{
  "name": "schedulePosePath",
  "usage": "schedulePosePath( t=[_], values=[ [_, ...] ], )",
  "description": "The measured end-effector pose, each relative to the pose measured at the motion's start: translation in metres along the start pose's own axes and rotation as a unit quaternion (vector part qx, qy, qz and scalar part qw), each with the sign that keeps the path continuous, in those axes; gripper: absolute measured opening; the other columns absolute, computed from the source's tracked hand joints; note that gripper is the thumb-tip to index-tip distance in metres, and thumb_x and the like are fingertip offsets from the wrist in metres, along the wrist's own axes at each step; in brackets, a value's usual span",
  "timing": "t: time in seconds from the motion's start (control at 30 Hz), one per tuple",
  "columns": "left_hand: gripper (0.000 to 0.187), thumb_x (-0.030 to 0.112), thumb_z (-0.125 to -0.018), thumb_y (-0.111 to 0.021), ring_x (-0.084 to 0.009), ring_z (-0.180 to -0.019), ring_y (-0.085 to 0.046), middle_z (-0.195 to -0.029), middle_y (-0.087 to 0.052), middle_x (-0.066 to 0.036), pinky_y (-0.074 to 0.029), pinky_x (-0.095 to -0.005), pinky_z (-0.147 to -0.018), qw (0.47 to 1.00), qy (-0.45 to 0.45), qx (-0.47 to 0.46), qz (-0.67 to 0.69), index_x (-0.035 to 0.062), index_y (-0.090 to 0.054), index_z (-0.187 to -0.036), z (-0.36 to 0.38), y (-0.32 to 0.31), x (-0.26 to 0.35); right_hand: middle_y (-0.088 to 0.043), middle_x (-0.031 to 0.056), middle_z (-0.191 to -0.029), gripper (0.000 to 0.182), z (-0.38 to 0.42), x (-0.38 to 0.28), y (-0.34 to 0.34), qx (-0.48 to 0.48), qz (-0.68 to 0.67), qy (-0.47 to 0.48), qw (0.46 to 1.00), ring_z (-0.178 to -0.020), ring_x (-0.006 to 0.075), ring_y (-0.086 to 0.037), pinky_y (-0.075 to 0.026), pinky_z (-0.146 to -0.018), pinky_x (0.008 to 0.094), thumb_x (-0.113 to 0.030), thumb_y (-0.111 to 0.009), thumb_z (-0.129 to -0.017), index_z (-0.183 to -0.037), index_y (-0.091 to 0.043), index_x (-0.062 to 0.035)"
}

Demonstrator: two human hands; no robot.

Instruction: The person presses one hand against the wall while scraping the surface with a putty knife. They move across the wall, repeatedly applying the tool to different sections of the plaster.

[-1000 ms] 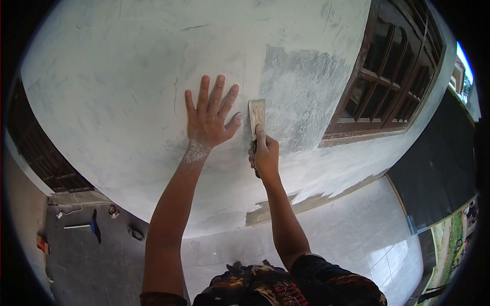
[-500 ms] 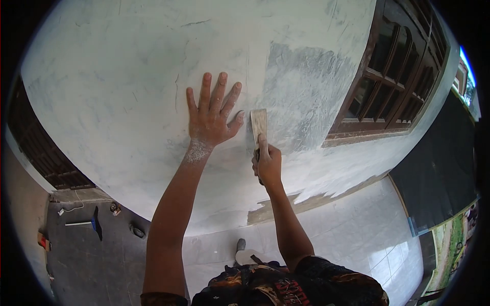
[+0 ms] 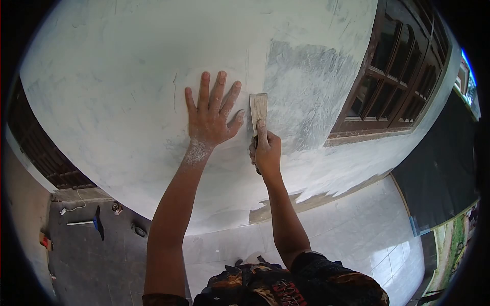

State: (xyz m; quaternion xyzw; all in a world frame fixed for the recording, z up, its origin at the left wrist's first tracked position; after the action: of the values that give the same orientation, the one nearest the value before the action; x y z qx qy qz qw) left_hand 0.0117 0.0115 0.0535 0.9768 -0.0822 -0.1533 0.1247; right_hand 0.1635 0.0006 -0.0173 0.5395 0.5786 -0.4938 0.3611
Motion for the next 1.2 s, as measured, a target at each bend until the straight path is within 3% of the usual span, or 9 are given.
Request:
schedulePosePath(
  t=[0.17,0.27,0.5,0.57,0.73,0.83,1.0,1.13,1.2],
  values=[
    [0.073,0.043,-0.082,-0.064,-0.0396,-0.148,-0.019,-0.159,-0.028,-0.013,-0.005,-0.0675,-0.114,1.000,-0.006,0.003,0.000,0.0216,-0.043,-0.147,-0.001,0.002,0.000,-0.042,0.0000,-0.049,0.062,0.016,0.011,0.010,0.009,0.054,-0.076,0.996,-0.042,0.0086,-0.039,-0.031,-0.040,0.0284,-0.048,-0.048,-0.102,-0.059,-0.049,-0.0031],
    [0.072,0.043,-0.082,-0.064,-0.0394,-0.148,-0.018,-0.159,-0.027,-0.013,-0.005,-0.0673,-0.114,1.000,-0.002,-0.002,0.000,0.0224,-0.043,-0.147,-0.001,0.002,0.002,-0.042,0.0001,-0.048,0.062,0.005,0.008,0.005,0.033,0.067,-0.006,0.997,-0.043,0.0087,-0.040,-0.031,-0.041,0.0289,-0.048,-0.049,-0.101,-0.058,-0.050,-0.0024],
    [0.068,0.043,-0.083,-0.064,-0.0392,-0.148,-0.017,-0.160,-0.026,-0.012,-0.005,-0.0672,-0.114,1.000,-0.003,-0.006,-0.013,0.0294,-0.045,-0.146,-0.001,0.002,0.001,-0.042,0.0018,-0.047,0.063,0.016,0.018,0.014,0.031,0.066,-0.056,0.996,-0.044,0.0101,-0.042,-0.031,-0.042,0.0298,-0.047,-0.048,-0.101,-0.058,-0.051,-0.0008],
    [0.067,0.044,-0.083,-0.064,-0.0394,-0.148,-0.017,-0.160,-0.025,-0.012,-0.005,-0.0673,-0.114,1.000,-0.003,-0.006,-0.015,0.0299,-0.045,-0.146,-0.002,0.002,0.001,-0.039,-0.0014,-0.046,0.056,0.002,0.016,0.010,0.026,0.061,0.010,0.998,-0.035,0.0077,-0.037,-0.027,-0.032,0.0254,-0.049,-0.049,-0.101,-0.062,-0.046,-0.0085],
    [0.065,0.045,-0.085,-0.062,-0.0401,-0.148,-0.017,-0.160,-0.025,-0.012,-0.005,-0.0674,-0.114,1.000,-0.007,-0.008,-0.026,0.0310,-0.045,-0.146,-0.001,0.001,0.001,-0.040,-0.0010,-0.046,0.055,0.001,0.009,0.005,0.018,0.042,0.054,0.997,-0.035,0.0079,-0.037,-0.027,-0.033,0.0251,-0.047,-0.048,-0.101,-0.063,-0.047,-0.0074],
    [0.065,0.045,-0.085,-0.062,-0.0406,-0.148,-0.017,-0.160,-0.025,-0.013,-0.005,-0.0675,-0.114,1.000,-0.007,-0.011,-0.028,0.0310,-0.045,-0.146,-0.001,0.000,0.000,-0.042,0.0019,-0.049,0.064,0.013,0.014,0.008,0.039,0.048,-0.072,0.996,-0.046,0.0106,-0.040,-0.032,-0.044,0.0312,-0.047,-0.049,-0.101,-0.058,-0.050,0.0003],
    [0.066,0.046,-0.084,-0.062,-0.0407,-0.148,-0.017,-0.159,-0.026,-0.013,-0.005,-0.0675,-0.114,0.999,-0.007,-0.009,-0.031,0.0311,-0.045,-0.147,0.000,-0.001,0.001,-0.039,-0.0018,-0.047,0.055,-0.002,0.000,0.003,0.022,0.036,0.030,0.999,-0.036,0.0074,-0.036,-0.028,-0.033,0.0245,-0.046,-0.048,-0.102,-0.061,-0.046,-0.0079],
    [0.066,0.046,-0.084,-0.063,-0.0410,-0.148,-0.017,-0.159,-0.026,-0.013,-0.005,-0.0676,-0.114,0.999,-0.010,-0.011,-0.028,0.0310,-0.045,-0.146,0.000,0.000,0.000,-0.039,-0.0015,-0.047,0.056,0.009,0.008,0.007,0.030,0.034,-0.043,0.998,-0.036,0.0075,-0.036,-0.028,-0.034,0.0251,-0.047,-0.048,-0.102,-0.060,-0.045,-0.0082],
    [0.066,0.045,-0.084,-0.063,-0.0412,-0.148,-0.016,-0.159,-0.025,-0.013,-0.004,-0.0679,-0.114,1.000,-0.007,-0.014,-0.026,0.0307,-0.045,-0.146,0.001,-0.001,0.000,-0.039,-0.0014,-0.046,0.057,-0.003,0.003,0.007,0.032,0.065,0.041,0.997,-0.036,0.0077,-0.037,-0.028,-0.033,0.0253,-0.048,-0.048,-0.101,-0.060,-0.045,-0.0080]
  ],
)
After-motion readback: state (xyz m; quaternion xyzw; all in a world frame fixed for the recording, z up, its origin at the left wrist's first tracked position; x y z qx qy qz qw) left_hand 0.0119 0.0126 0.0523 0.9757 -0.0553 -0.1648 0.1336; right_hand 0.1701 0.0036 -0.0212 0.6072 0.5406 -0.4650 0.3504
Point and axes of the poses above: each hand's wrist, its own z-axis away from the middle knuckle, its own y-axis out of the back of the hand, x = y × z, the point moved 3 cm from there along -z, towards the middle knuckle
